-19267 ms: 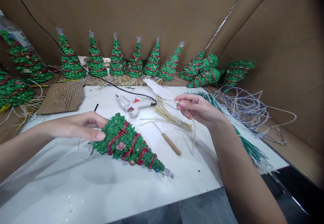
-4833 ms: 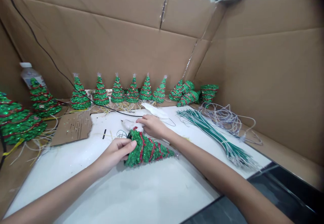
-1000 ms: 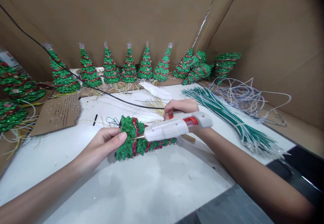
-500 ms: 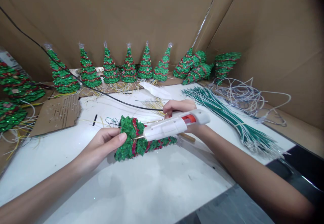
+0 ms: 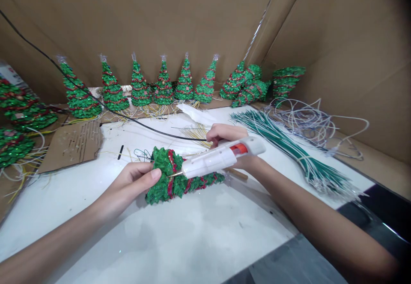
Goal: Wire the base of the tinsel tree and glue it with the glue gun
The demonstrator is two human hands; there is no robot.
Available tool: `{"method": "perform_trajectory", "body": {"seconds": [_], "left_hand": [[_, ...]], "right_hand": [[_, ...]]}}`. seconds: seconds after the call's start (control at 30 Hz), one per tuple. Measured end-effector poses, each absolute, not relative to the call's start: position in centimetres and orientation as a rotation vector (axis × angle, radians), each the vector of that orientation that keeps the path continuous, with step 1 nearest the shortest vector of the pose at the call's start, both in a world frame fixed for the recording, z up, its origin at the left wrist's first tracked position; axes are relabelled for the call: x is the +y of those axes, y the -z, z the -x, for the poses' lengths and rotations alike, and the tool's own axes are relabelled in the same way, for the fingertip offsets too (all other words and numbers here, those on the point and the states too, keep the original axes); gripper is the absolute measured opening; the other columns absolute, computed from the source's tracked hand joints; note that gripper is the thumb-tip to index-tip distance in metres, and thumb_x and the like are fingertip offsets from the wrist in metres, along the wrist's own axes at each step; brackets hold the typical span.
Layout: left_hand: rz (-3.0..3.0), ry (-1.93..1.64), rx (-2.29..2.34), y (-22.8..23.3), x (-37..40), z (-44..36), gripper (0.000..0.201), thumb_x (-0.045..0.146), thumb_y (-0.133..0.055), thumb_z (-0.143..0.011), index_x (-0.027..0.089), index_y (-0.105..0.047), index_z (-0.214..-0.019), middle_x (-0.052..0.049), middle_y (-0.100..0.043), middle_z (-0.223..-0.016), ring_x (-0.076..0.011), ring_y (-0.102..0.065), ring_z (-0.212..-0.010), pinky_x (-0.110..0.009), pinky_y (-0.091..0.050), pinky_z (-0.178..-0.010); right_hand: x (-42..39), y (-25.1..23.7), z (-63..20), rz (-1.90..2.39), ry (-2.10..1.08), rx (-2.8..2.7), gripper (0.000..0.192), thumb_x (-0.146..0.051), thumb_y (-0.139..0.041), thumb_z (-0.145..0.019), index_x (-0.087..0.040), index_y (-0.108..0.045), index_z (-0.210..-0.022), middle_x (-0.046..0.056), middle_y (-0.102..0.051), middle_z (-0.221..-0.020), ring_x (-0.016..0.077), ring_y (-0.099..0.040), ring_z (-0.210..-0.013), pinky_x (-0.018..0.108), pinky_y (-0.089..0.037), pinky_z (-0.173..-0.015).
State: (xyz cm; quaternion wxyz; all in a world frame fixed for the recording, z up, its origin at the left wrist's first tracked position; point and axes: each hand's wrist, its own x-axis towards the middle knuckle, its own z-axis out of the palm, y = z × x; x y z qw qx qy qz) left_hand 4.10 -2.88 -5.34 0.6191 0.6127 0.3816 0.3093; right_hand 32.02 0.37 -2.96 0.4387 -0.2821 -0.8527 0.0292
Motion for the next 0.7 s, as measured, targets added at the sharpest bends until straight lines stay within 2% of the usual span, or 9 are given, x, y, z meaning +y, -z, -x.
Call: {"method": "perform_trajectory", "body": {"seconds": [0.27,0.4,0.53,0.7], "left_hand": [[-1.422,-0.699,0.867,5.61,-2.74,-3.93,0.05,0.062,-0.062,-0.08,0.017,-0.051,-0.061,0.004,-0.04,-0.057,-0.0113,-0.034,-0.054,-0.025,-0.024,-0.05],[-1.414,-0.688,0.867,5.65,-2.82,-3.95,0.051,0.063,-0.062,-0.08,0.018,-0.047,-0.061,0.004,-0.039,-0.059,-0.0118,-0.035,-0.056,-0.026,-0.024,-0.052],[-1.398,-0.688,0.855,5.77,-2.88,-3.96,0.05,0.061,-0.062,-0.08,0.017,-0.049,-0.062,0.004,-0.037,-0.059,-0.0113,-0.032,-0.056,-0.025,-0.022,-0.051],[-1.397,-0.679,0.85,5.98,-2.79,-3.78,0.049,0.06,-0.062,-0.081,0.017,-0.048,-0.062,0.002,-0.043,-0.064,-0.0116,-0.035,-0.059,-0.025,-0.024,-0.052]], "right_hand": [[0.31,2.82,-32.02,0.704,-0.087,-2.129,0.009,-0.027,-0.057,-0.072,-0.019,-0.052,-0.073,-0.004,-0.047,-0.059,0.0088,-0.041,-0.05,0.022,-0.033,-0.048],[0.28,2.91,-32.05,0.712,-0.08,-2.121,0.009,-0.025,-0.057,-0.071,-0.019,-0.051,-0.071,-0.004,-0.047,-0.059,0.0087,-0.041,-0.05,0.022,-0.032,-0.048],[0.32,3.04,-32.11,0.705,-0.079,-2.123,0.008,-0.024,-0.057,-0.071,-0.02,-0.05,-0.071,-0.003,-0.047,-0.06,0.0087,-0.041,-0.051,0.022,-0.032,-0.049],[0.34,3.19,-32.15,0.712,-0.074,-2.118,0.008,-0.021,-0.057,-0.071,-0.02,-0.049,-0.07,-0.003,-0.046,-0.061,0.0092,-0.04,-0.053,0.023,-0.032,-0.05]]}}
